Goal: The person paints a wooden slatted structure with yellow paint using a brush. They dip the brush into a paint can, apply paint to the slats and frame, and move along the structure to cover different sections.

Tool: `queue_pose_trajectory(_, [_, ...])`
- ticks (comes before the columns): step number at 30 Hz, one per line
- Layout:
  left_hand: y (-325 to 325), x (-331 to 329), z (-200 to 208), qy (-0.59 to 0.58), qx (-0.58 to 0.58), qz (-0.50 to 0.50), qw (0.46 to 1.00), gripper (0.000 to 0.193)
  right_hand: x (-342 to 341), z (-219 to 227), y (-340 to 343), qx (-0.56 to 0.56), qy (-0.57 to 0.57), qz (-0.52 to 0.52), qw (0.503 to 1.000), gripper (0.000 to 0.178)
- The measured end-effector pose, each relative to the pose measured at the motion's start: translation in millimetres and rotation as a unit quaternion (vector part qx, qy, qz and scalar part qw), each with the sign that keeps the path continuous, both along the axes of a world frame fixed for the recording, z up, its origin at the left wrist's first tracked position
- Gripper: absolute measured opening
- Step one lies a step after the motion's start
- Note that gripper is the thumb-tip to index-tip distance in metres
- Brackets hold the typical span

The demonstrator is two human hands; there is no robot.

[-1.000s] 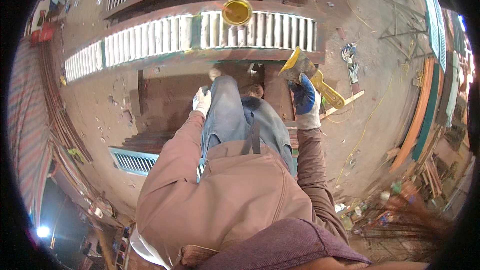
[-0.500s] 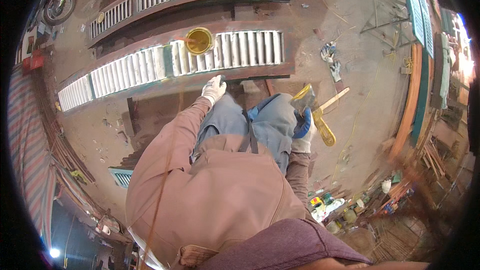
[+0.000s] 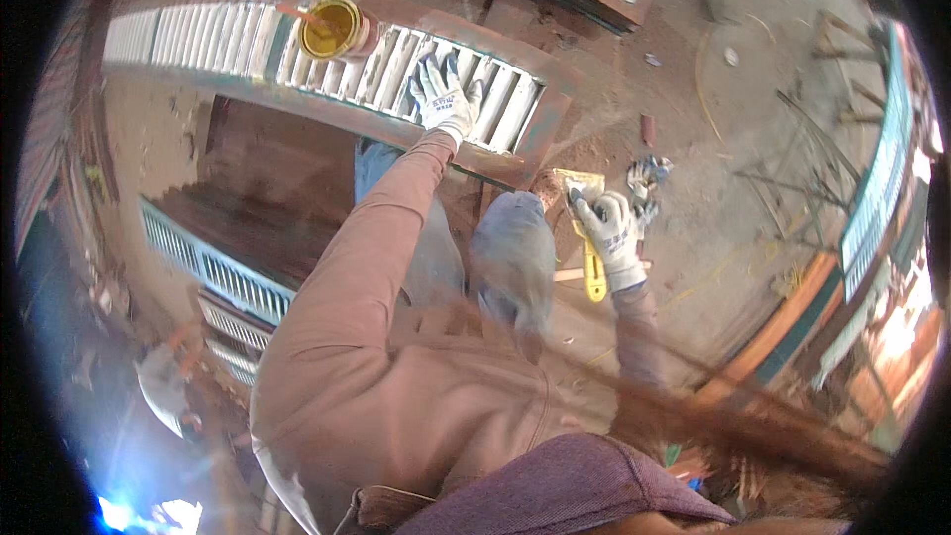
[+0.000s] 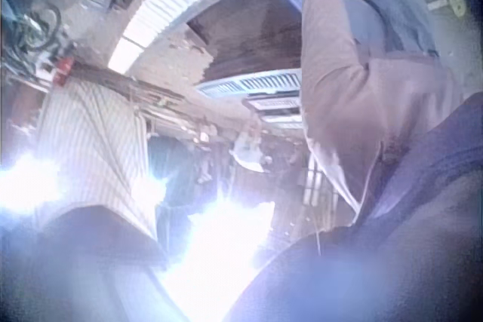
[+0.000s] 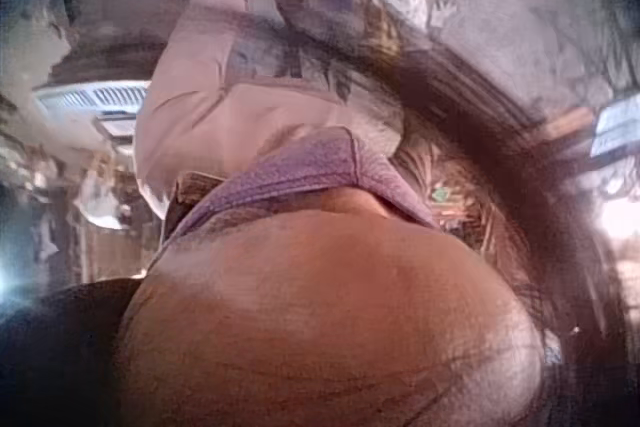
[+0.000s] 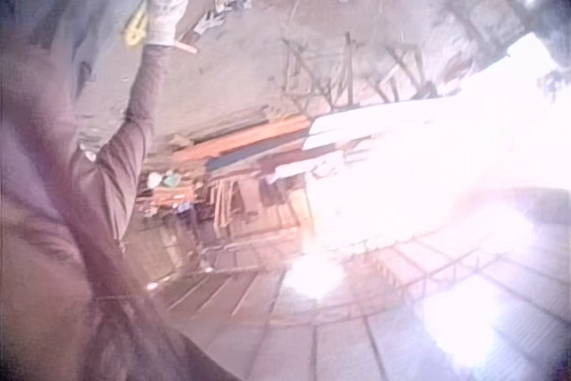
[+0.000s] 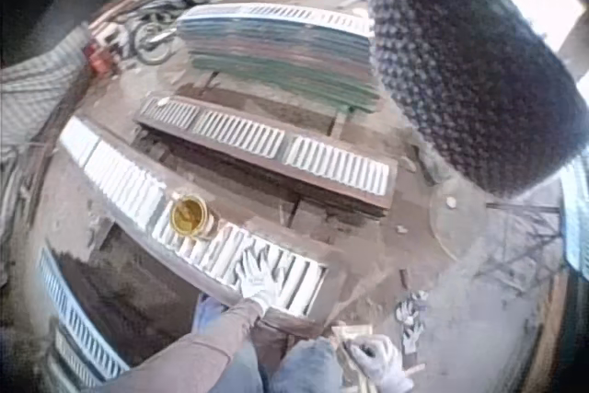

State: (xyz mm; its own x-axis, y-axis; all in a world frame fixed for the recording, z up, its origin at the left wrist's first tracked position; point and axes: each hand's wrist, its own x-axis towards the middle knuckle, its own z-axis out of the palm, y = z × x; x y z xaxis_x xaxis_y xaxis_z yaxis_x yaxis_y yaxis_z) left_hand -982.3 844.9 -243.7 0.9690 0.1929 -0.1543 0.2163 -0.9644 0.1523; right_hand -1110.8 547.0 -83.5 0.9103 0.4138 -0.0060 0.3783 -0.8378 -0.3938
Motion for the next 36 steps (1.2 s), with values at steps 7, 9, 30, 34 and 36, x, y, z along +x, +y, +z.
queue_pose_trajectory(7, [-7.2, -6.3, -15.2, -0.071, 0.086, 0.003, 0.994, 0.075, 135.7, -108.4, -64.1, 0.004, -0.125, 0.352, 0.928, 0.038])
queue_pose_trajectory(9, [-10.2, -10.3, -15.3, -0.089, 0.076, 0.005, 0.993, 0.072, 168.2, -121.5, -62.7, 0.039, -0.11, 0.403, 0.908, 0.034])
queue_pose_trajectory(30, [-6.4, -11.8, -20.9, -0.102, 0.096, 0.008, 0.99, 0.073, 174.8, -134.1, -63.9, 0.009, -0.067, 0.175, 0.982, 0.038])
queue_pose_trajectory(34, [-10.1, -8.3, -18.2, -0.123, 0.104, -0.004, 0.987, 0.074, 185.0, -144.2, -41.2, -0.059, -0.054, 0.16, 0.984, 0.036])
queue_pose_trajectory(36, [-12.1, -9.6, -15.5, -0.135, 0.095, 0.001, 0.986, 0.074, 176.5, -152.8, -36.7, -0.059, -0.072, 0.152, 0.984, 0.034])
